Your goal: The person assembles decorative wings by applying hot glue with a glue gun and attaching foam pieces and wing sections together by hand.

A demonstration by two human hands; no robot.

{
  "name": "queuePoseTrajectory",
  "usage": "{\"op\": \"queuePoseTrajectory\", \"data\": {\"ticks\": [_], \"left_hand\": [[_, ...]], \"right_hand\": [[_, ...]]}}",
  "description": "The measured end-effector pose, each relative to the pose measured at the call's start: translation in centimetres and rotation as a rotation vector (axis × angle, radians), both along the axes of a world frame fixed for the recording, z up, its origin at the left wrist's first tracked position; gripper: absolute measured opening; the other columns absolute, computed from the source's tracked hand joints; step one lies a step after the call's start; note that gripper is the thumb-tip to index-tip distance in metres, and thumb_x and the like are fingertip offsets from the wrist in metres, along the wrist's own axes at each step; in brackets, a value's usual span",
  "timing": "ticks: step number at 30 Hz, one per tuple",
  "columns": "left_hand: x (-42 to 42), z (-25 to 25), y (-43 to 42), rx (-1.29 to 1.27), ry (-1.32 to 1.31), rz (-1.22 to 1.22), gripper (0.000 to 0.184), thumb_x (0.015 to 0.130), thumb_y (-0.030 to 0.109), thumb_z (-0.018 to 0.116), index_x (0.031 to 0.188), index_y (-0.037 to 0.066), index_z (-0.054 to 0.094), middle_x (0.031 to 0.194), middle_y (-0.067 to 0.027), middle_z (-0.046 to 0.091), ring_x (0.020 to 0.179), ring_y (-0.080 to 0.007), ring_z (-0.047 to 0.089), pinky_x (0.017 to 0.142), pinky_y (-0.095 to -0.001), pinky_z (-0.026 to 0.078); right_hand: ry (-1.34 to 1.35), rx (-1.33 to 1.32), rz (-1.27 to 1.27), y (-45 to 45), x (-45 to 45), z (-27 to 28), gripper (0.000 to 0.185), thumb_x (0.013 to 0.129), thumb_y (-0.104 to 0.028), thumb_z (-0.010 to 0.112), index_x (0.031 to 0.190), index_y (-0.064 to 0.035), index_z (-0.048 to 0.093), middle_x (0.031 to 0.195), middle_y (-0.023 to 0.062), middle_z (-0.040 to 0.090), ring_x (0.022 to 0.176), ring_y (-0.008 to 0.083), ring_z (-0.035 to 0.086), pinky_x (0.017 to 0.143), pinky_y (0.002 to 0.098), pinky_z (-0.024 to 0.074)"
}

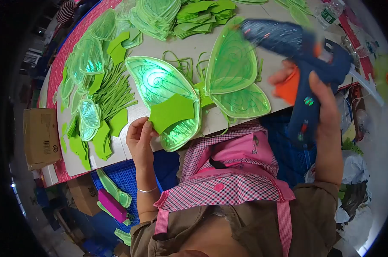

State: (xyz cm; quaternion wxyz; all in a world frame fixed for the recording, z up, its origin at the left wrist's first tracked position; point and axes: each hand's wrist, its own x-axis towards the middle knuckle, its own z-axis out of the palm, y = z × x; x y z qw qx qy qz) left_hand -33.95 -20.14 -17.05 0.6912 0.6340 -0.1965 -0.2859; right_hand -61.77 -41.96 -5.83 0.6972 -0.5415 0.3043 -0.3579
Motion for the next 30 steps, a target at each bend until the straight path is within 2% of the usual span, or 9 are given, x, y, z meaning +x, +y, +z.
{"op": "queuePoseTrajectory", "data": {"ticks": [3, 6, 8, 12, 14, 21, 27, 30], "left_hand": [[0.6, -0.4, -0.2, -0.007, -0.046, -0.011, 0.017, 0.086, 0.003, 0.056, 0.102, -0.002, 0.054, 0.082, -0.0051, 0.06, 0.066, -0.0092, 0.057, 0.061, -0.0204, 0.048], [0.7, -0.3, -0.3, -0.018, -0.03, -0.002, 0.021, 0.085, 0.001, 0.055, 0.106, -0.002, 0.052, 0.08, -0.0045, 0.059, 0.064, -0.0089, 0.056, 0.06, -0.0198, 0.046], [0.7, 0.0, -0.3, -0.032, -0.023, -0.003, 0.023, 0.085, 0.0, 0.055, 0.108, -0.002, 0.051, 0.079, -0.0048, 0.059, 0.065, -0.0096, 0.056, 0.059, -0.0207, 0.047], [0.6, 0.7, -0.1, -0.033, -0.048, 0.006, 0.03, 0.083, -0.002, 0.057, 0.112, -0.001, 0.048, 0.079, -0.0059, 0.059, 0.065, -0.0105, 0.057, 0.059, -0.0215, 0.048], [0.5, 0.8, 0.1, -0.036, -0.047, 0.008, 0.032, 0.082, -0.004, 0.057, 0.112, -0.001, 0.047, 0.079, -0.0062, 0.059, 0.065, -0.0103, 0.057, 0.059, -0.0215, 0.048], [0.7, 0.5, 0.2, -0.055, -0.087, -0.027, 0.031, 0.082, -0.005, 0.056, 0.112, -0.001, 0.047, 0.079, -0.0063, 0.059, 0.067, -0.0103, 0.057, 0.061, -0.0217, 0.049], [0.6, 0.4, 0.0, -0.046, -0.113, -0.027, 0.031, 0.082, -0.005, 0.056, 0.111, 0.0, 0.048, 0.079, -0.006, 0.059, 0.068, -0.0104, 0.058, 0.062, -0.0216, 0.049], [0.5, 0.8, 0.1, -0.018, -0.073, -0.032, 0.031, 0.081, -0.004, 0.057, 0.11, 0.0, 0.047, 0.082, -0.0054, 0.058, 0.073, -0.0103, 0.058, 0.067, -0.0207, 0.048]], "right_hand": [[0.1, 0.14, 0.16, 2.6, 2.8, 2.8, 0.049, 0.088, -0.027, 0.048, 0.121, 0.0091, 0.041, 0.098, 0.0208, 0.06, 0.092, 0.0249, 0.06, 0.084, 0.032, 0.0467], [0.209, 0.172, 0.3, 3.9, 5.9, 3.8, 0.046, 0.087, -0.024, 0.048, 0.119, 0.0093, 0.044, 0.093, 0.018, 0.062, 0.086, 0.0198, 0.061, 0.081, 0.0273, 0.0464], [0.311, 0.212, 0.365, 4.7, 7.8, 4.8, 0.043, 0.086, -0.024, 0.052, 0.115, 0.0075, 0.048, 0.092, 0.014, 0.062, 0.081, 0.0148, 0.059, 0.074, 0.0248, 0.0459], [0.45, 0.235, 0.622, 4.6, 10.8, 4.4, 0.031, 0.087, -0.023, 0.054, 0.103, 0.0034, 0.054, 0.086, 0.0077, 0.061, 0.077, 0.0126, 0.055, 0.069, 0.0255, 0.0435], [0.437, 0.296, 0.642, 5.1, 12.1, 3.8, 0.027, 0.088, -0.023, 0.053, 0.099, 0.0024, 0.056, 0.084, 0.0066, 0.061, 0.077, 0.0124, 0.055, 0.07, 0.0256, 0.0432], [0.41, 0.355, 0.59, 4.8, 12.6, 2.9, 0.034, 0.089, -0.024, 0.053, 0.11, 0.0015, 0.046, 0.08, 0.0083, 0.058, 0.076, 0.0142, 0.056, 0.071, 0.0267, 0.0442], [0.441, 0.391, 0.615, 5.0, 12.2, 2.4, 0.028, 0.089, -0.023, 0.052, 0.103, 0.0004, 0.05, 0.078, 0.0071, 0.057, 0.073, 0.0134, 0.055, 0.069, 0.0267, 0.0444], [0.435, 0.35, 0.702, 5.0, 11.3, 1.9, 0.024, 0.089, -0.023, 0.052, 0.097, -0.0003, 0.052, 0.075, 0.006, 0.057, 0.071, 0.0125, 0.055, 0.067, 0.0265, 0.0444]]}}
